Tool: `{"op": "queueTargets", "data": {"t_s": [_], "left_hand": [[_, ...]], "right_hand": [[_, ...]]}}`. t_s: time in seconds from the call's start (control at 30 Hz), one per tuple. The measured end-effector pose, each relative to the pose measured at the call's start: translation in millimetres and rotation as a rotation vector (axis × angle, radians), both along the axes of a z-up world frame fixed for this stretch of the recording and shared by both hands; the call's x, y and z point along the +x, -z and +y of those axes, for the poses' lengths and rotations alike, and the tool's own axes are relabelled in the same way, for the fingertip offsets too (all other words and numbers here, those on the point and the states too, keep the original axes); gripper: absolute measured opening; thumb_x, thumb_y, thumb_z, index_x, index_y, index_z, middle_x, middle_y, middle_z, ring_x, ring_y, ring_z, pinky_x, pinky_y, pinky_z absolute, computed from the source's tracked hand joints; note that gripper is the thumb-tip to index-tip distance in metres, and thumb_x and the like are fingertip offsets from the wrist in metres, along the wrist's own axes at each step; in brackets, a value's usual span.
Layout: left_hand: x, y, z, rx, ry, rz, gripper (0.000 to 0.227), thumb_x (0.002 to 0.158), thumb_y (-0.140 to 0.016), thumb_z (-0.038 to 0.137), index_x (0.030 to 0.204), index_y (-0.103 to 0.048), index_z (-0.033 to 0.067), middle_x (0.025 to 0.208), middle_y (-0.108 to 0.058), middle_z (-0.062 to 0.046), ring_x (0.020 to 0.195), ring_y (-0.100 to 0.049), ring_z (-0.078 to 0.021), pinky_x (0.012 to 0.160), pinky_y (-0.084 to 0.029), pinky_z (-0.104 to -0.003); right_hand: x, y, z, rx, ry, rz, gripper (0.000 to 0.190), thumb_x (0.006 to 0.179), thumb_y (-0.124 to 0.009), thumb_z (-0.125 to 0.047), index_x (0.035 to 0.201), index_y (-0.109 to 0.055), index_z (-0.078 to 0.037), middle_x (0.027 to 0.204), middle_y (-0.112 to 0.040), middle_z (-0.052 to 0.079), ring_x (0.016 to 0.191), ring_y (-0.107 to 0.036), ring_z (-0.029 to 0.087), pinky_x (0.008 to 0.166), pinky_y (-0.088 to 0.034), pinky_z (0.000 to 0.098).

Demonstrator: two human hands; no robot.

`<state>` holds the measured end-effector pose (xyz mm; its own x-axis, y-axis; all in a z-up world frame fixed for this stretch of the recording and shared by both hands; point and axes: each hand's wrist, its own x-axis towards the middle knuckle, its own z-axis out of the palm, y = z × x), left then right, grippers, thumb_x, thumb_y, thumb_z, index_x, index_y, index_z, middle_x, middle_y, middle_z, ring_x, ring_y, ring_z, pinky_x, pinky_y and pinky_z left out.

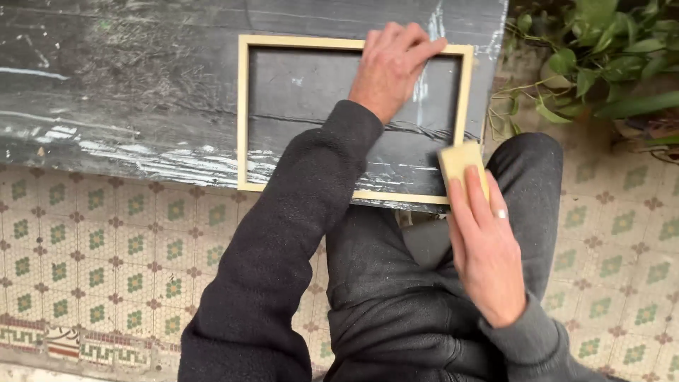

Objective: Sanding the surfaces and edges of a wooden frame using a manual sanding block.

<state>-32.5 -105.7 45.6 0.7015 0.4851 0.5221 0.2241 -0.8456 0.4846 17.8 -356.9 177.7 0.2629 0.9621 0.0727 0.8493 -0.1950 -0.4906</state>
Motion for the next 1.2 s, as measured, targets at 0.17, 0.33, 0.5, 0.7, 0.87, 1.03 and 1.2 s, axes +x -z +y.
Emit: {"op": "queueTargets", "data": {"t_s": [0.17,0.33,0.5,0.7,0.87,1.03,1.2], "left_hand": [[6,16,-9,-0.038,0.047,-0.035,0.029,0.091,-0.071,0.011,0.12,-0.072,0.0178,0.103,-0.062,0.001,0.101,-0.057,-0.0227,0.09,-0.044,-0.041],[2,4,9,0.095,-0.017,-0.05,0.03,0.091,-0.07,0.009,0.12,-0.072,0.0173,0.104,-0.061,0.0,0.104,-0.058,-0.0245,0.095,-0.044,-0.042],[8,7,-5,0.001,0.039,0.005,0.03,0.09,-0.069,0.007,0.118,-0.073,0.0173,0.102,-0.061,-0.001,0.1,-0.057,-0.0245,0.086,-0.042,-0.042],[3,-1,2,-0.006,0.01,0.033,0.031,0.091,-0.069,0.009,0.121,-0.072,0.0176,0.1,-0.061,-0.001,0.099,-0.058,-0.0245,0.087,-0.043,-0.043],[-1,20,-3,-0.03,0.022,0.011,0.032,0.09,-0.07,0.009,0.121,-0.071,0.0181,0.106,-0.063,-0.001,0.105,-0.059,-0.0247,0.091,-0.044,-0.043],[4,14,9,0.029,-0.054,-0.034,0.023,0.1,-0.072,0.015,0.122,-0.071,0.0201,0.107,-0.064,0.001,0.104,-0.059,-0.0224,0.094,-0.045,-0.043],[4,8,-7,-0.074,0.021,0.002,0.024,0.095,-0.07,0.012,0.119,-0.071,0.0167,0.105,-0.067,-0.004,0.104,-0.063,-0.0273,0.095,-0.046,-0.045]], "right_hand": [[22,4,33,0.019,0.058,-0.02,0.047,0.105,-0.058,0.002,0.151,-0.046,0.0,0.157,-0.044,0.026,0.145,-0.044,0.048,0.11,-0.049,0.0485],[5,4,5,0.066,-0.02,-0.073,0.051,0.101,-0.057,0.002,0.151,-0.045,0.001,0.158,-0.043,0.026,0.146,-0.043,0.048,0.112,-0.048,0.0481],[33,16,43,0.058,0.002,-0.045,0.05,0.108,-0.058,0.002,0.156,-0.044,-0.001,0.162,-0.041,0.024,0.149,-0.042,0.047,0.118,-0.047,0.0493],[1,0,-4,-0.059,0.008,0.003,0.058,0.091,-0.057,0.003,0.149,-0.046,0.001,0.157,-0.042,0.026,0.146,-0.04,0.048,0.103,-0.049,0.0487],[31,26,26,0.002,0.007,-0.079,0.05,0.104,-0.059,0.001,0.152,-0.046,0.0,0.161,-0.04,0.023,0.15,-0.04,0.046,0.113,-0.049,0.0503],[14,-3,15,0.019,-0.004,-0.017,0.052,0.103,-0.059,0.004,0.154,-0.045,0.0,0.161,-0.04,0.023,0.15,-0.041,0.047,0.11,-0.05,0.049],[21,6,21,-0.029,-0.02,0.011,0.054,0.098,-0.061,0.005,0.15,-0.048,0.001,0.159,-0.045,0.028,0.148,-0.043,0.049,0.109,-0.048,0.0471]]}}
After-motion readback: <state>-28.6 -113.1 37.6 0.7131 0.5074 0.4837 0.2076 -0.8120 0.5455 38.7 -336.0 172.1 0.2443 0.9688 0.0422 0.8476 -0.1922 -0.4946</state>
